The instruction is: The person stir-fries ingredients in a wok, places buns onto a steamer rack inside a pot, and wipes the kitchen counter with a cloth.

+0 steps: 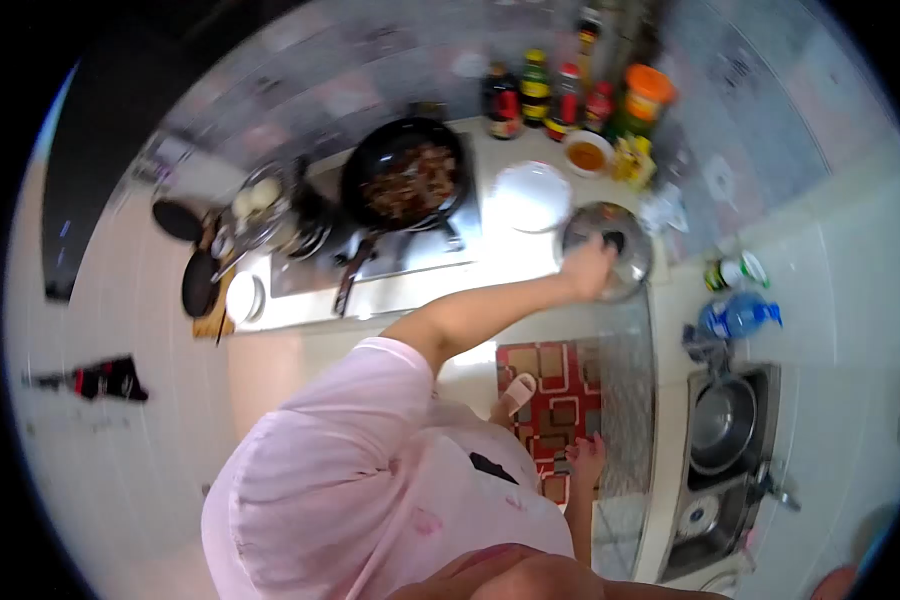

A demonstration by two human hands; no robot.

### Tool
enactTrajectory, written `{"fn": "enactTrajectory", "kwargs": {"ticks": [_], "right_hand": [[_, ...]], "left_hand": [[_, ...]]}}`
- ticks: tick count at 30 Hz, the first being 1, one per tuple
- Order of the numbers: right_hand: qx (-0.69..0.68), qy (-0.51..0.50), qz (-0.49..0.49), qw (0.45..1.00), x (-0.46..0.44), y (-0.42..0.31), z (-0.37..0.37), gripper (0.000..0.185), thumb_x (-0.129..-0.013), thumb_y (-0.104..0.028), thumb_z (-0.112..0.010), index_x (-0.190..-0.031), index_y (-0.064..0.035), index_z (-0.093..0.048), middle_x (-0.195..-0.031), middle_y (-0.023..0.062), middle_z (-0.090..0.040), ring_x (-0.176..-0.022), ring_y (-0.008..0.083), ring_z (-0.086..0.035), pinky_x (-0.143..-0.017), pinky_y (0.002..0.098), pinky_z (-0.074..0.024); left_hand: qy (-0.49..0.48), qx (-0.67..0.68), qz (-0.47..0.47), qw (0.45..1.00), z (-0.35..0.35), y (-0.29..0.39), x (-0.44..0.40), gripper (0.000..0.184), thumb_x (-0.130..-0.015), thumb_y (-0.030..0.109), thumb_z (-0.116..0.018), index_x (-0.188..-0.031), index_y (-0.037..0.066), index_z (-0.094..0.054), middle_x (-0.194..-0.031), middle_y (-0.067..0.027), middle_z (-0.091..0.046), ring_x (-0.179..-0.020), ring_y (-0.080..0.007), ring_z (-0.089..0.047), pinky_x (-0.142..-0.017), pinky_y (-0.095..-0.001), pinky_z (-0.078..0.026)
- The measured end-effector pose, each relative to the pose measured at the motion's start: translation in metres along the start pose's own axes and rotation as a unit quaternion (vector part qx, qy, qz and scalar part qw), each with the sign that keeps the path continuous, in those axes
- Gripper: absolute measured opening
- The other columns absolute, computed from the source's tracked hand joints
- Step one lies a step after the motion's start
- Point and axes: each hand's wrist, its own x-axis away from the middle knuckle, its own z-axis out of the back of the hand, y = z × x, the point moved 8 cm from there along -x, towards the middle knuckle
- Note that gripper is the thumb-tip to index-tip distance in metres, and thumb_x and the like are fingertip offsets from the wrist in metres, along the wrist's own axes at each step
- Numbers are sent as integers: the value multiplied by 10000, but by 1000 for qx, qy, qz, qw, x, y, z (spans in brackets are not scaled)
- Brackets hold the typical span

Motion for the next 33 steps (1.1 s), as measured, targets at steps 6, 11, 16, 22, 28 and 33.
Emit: {"fn": "enactTrajectory", "kwargs": {"ticks": [6,11,16,22,28,33], "right_hand": [[57,-111,54,991,-32,-44,-117,539,-911,-79,-588,-1402,-2,-379,-975,104,-608,-704,168,-617,-576,293,-530],[23,-137,120,983,-3,-60,-217,540,-905,-86,-597,-1394,1,-384,-980,90,-612,-724,149,-628,-605,255,-530],[-8,-144,90,986,59,13,-301,518,-904,-79,-585,-1384,-12,-401,-936,77,-611,-687,156,-632,-555,270,-532],[-18,-166,56,984,125,113,-378,454,-873,-91,-605,-1309,-31,-493,-912,90,-649,-684,176,-645,-551,300,-530],[-43,-33,50,997,196,148,-359,487,-895,-106,-562,-1360,-23,-442,-954,102,-647,-708,188,-651,-594,293,-535],[-69,39,9,997,205,175,-316,491,-920,-74,-527,-1383,5,-385,-971,132,-630,-692,207,-648,-575,296,-540]], "left_hand": [[-13,53,-33,998,159,-64,185,151,-807,171,-664,-784,26,-698,-810,-166,-653,-778,-337,-618,-732,-420,-496],[75,50,157,983,351,-214,316,178,-895,176,-581,-873,11,-648,-717,-121,-670,-682,-202,-655,-624,-340,-494],[199,-91,195,956,480,-399,403,147,-863,152,-558,-905,16,-598,-758,-137,-676,-742,-284,-673,-660,-389,-507],[100,-255,160,948,500,-493,355,573,-682,300,-762,-1197,112,-597,-1184,-168,-613,-1154,-374,-491,-954,-477,-388],[-38,-269,172,947,477,-549,302,920,-590,444,-835,-1393,229,-442,-1407,-123,-452,-1280,-403,-321,-1003,-596,-286],[-34,-245,150,957,464,-553,292,904,-595,424,-827,-1381,192,-445,-1292,-106,-566,-1254,-357,-370,-994,-540,-284]]}}
